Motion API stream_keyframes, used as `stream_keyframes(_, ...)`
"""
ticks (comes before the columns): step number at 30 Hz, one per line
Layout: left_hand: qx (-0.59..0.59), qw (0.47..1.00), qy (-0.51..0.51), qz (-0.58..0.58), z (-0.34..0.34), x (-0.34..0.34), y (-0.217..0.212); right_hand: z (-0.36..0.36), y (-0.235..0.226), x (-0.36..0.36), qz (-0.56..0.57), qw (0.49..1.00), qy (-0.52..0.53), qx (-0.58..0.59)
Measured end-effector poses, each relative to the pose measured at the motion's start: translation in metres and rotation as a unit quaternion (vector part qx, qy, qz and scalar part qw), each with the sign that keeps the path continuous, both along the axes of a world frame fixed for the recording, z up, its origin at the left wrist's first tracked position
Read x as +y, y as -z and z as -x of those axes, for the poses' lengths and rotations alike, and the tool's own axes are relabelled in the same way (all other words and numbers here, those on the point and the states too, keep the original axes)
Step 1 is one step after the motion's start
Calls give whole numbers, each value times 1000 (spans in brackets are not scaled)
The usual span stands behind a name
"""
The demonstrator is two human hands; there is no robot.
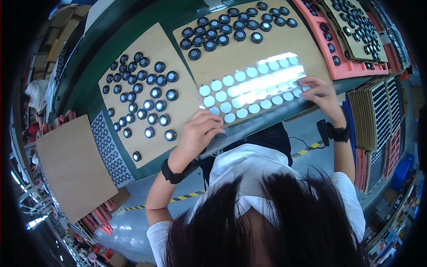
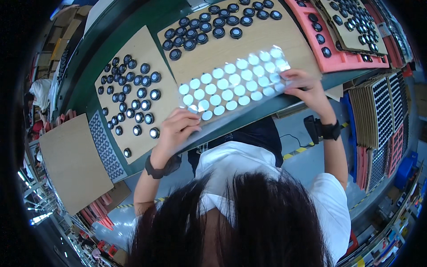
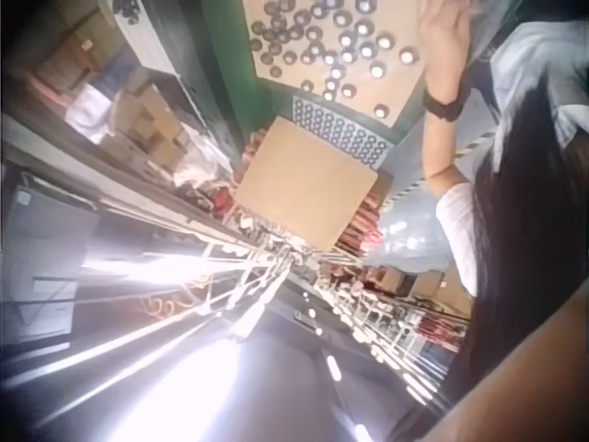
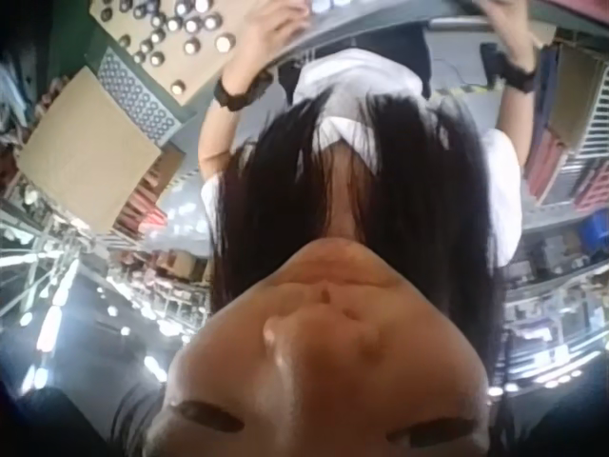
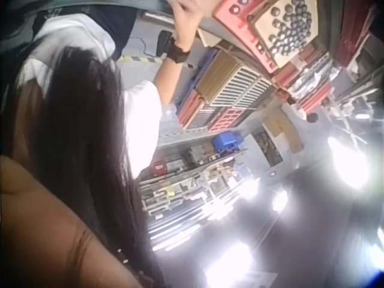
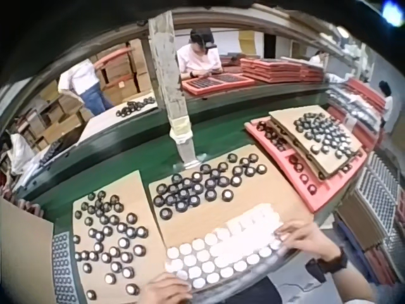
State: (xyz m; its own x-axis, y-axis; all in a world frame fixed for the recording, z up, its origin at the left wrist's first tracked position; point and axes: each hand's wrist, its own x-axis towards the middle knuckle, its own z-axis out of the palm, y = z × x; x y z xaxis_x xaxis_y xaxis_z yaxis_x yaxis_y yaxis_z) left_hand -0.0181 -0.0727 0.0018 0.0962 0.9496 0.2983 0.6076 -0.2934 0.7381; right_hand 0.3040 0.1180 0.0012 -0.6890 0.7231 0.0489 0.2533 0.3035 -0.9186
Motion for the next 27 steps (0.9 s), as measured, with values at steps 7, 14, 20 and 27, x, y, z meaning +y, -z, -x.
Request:
stream_keyframes(7,-11,991,-71,112,-9,3,-1,4,11,-6,-17,997,73,-20)
stream_keyframes(14,-95,951,-207,208,-19,9,5,15,23,-11,-44,991,126,-31)
stream_keyframes(20,-143,962,-202,118,-20,2,19,34,24,-15,-81,984,135,-85)
stream_keyframes(27,-272,912,-279,130,-34,7,27,27,22,3,60,995,63,-41)
